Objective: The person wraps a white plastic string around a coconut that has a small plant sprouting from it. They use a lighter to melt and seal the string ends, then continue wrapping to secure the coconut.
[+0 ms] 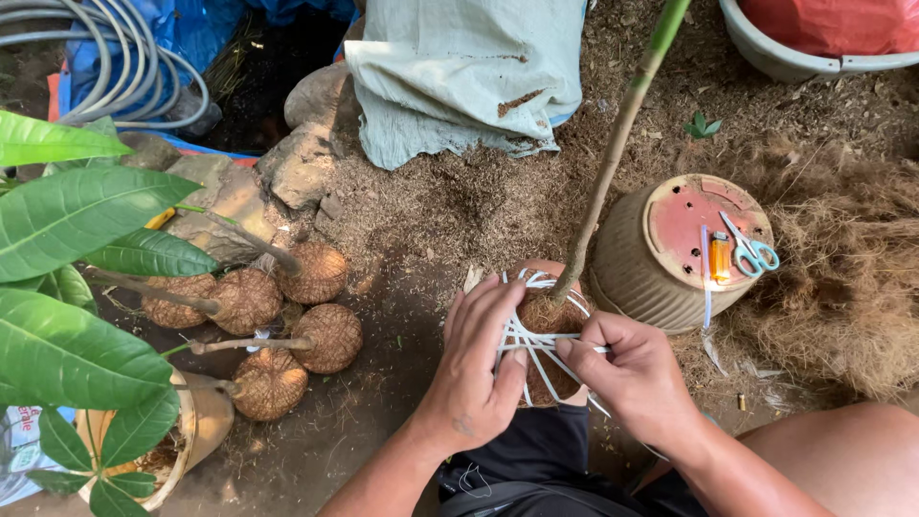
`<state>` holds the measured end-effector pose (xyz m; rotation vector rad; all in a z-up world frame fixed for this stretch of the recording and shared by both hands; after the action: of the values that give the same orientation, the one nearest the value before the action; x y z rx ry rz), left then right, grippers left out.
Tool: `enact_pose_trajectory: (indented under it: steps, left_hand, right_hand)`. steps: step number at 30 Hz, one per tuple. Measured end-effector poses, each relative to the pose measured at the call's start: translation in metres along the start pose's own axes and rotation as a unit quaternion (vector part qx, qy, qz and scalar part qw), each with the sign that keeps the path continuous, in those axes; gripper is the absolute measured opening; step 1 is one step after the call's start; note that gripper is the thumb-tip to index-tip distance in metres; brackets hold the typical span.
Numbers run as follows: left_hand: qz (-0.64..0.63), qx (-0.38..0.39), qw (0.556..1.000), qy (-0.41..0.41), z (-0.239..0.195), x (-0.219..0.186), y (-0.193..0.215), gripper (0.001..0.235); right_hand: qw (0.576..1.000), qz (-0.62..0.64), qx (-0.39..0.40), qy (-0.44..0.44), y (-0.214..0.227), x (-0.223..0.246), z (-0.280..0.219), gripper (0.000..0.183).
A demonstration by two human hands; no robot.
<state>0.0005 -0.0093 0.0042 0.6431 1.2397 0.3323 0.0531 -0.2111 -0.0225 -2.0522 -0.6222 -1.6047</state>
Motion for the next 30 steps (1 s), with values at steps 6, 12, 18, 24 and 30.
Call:
enact_pose_trajectory:
  steps: [6,12,18,24,30]
  left_hand:
    - [0.111,-0.012,0.994,-0.007,0.005,0.007,-0.009,0.1]
    - [0.123,-0.005,0.992,-0.016,0.0,0.013,-0.01,0.098]
    - [0.121,0.005,0.992,-0.018,-0.006,0.018,-0.009,0.098]
    - [0.104,0.006,0.994,-0.015,-0.004,0.019,-0.006,0.098]
    - [0.099,0.006,0.995,-0.022,-0.006,0.019,-0.006,0.095]
  right_hand:
    - [0.999,0.033,0.041,-0.001,0.008,0.01,0.012,0.033]
    - [0.999,0.018,0.045,-0.009,0.019,0.009,0.016,0.03]
    - [0.999,-0.011,0.052,0.011,0.022,0.004,0.013,0.032]
    - [0.998,-0.038,0.033,-0.029,0.023,0.01,-0.001,0.03]
    - [0.999,-0.036,0.032,-0.001,0.03,0.01,0.006,0.033]
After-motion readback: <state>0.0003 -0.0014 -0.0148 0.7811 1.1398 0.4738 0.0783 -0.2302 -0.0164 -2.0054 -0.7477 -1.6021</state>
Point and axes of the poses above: each hand's wrist, its own z-axis towards the middle knuckle, its own y-axis out of the back of the hand, x = y × z, the point moved 1 cm from there along z, towards the middle knuckle, and after that the axes turned 14 degrees about x, right-handed, at the moved point
